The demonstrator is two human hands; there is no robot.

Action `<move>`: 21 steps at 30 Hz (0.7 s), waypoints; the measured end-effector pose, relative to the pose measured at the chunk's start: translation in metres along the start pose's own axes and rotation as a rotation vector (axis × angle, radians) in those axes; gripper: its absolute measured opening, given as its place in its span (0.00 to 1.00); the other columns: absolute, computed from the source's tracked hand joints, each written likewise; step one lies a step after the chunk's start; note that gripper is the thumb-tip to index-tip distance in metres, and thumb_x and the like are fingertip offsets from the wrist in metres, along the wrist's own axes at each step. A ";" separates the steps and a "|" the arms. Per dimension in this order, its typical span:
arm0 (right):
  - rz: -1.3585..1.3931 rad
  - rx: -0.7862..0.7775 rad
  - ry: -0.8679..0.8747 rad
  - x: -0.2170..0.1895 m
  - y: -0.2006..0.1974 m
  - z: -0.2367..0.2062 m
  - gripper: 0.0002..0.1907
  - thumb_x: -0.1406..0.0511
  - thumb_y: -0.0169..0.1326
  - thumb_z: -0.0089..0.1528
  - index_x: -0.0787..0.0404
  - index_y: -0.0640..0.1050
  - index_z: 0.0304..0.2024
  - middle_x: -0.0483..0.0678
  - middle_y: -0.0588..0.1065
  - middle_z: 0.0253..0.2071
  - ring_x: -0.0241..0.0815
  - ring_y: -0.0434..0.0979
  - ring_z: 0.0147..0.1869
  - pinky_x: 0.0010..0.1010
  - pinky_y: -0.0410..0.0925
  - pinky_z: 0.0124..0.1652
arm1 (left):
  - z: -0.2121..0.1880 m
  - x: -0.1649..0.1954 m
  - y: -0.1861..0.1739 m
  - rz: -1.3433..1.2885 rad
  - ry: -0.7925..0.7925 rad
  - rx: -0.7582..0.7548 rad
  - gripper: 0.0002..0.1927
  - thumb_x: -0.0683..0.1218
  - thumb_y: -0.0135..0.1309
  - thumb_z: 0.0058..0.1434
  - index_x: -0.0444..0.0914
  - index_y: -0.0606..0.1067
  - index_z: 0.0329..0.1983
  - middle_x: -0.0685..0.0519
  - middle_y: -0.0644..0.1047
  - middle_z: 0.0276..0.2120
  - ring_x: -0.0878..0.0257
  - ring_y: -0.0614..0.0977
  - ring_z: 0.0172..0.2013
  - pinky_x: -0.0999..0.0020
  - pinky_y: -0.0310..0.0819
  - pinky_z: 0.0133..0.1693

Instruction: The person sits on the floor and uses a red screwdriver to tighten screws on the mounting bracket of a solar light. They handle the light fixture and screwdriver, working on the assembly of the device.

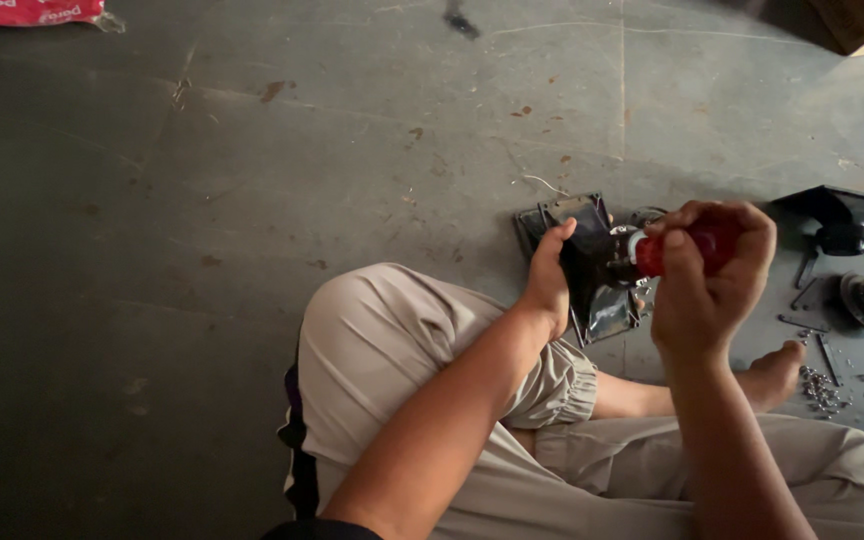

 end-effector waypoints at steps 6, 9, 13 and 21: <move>-0.500 -0.150 -0.032 -0.028 0.015 0.009 0.11 0.71 0.49 0.76 0.66 0.68 0.60 0.52 0.74 0.53 0.39 0.76 0.54 0.31 0.72 0.58 | -0.005 0.002 0.011 -0.079 -0.026 -0.032 0.28 0.62 0.40 0.72 0.38 0.74 0.59 0.46 0.80 0.48 0.49 0.82 0.45 0.42 0.77 0.45; -1.011 -0.262 -0.087 -0.059 0.025 0.022 0.14 0.65 0.54 0.72 0.69 0.73 0.54 0.61 0.75 0.50 0.47 0.77 0.49 0.35 0.72 0.46 | -0.003 -0.001 0.003 -0.098 -0.068 0.034 0.27 0.62 0.39 0.68 0.41 0.75 0.55 0.49 0.81 0.45 0.51 0.82 0.43 0.39 0.76 0.40; -1.191 -0.318 0.517 -0.052 0.011 0.029 0.20 0.54 0.59 0.64 0.63 0.77 0.49 0.55 0.82 0.35 0.45 0.83 0.34 0.37 0.74 0.35 | 0.012 -0.013 -0.003 -0.061 -0.060 -0.043 0.31 0.63 0.40 0.74 0.33 0.75 0.58 0.44 0.81 0.47 0.50 0.83 0.45 0.46 0.77 0.47; -1.372 -0.454 0.464 -0.055 0.009 0.032 0.26 0.53 0.66 0.58 0.67 0.76 0.45 0.56 0.81 0.33 0.48 0.85 0.33 0.39 0.75 0.35 | 0.012 -0.014 -0.003 -0.065 -0.034 -0.042 0.27 0.62 0.41 0.72 0.39 0.73 0.61 0.46 0.81 0.48 0.50 0.83 0.44 0.45 0.79 0.41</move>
Point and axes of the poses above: each hand's wrist, its own z-axis towards the middle knuckle, its own y-axis out of the palm, x = y × z, the point moved 8 cm from there along z, towards the middle knuckle
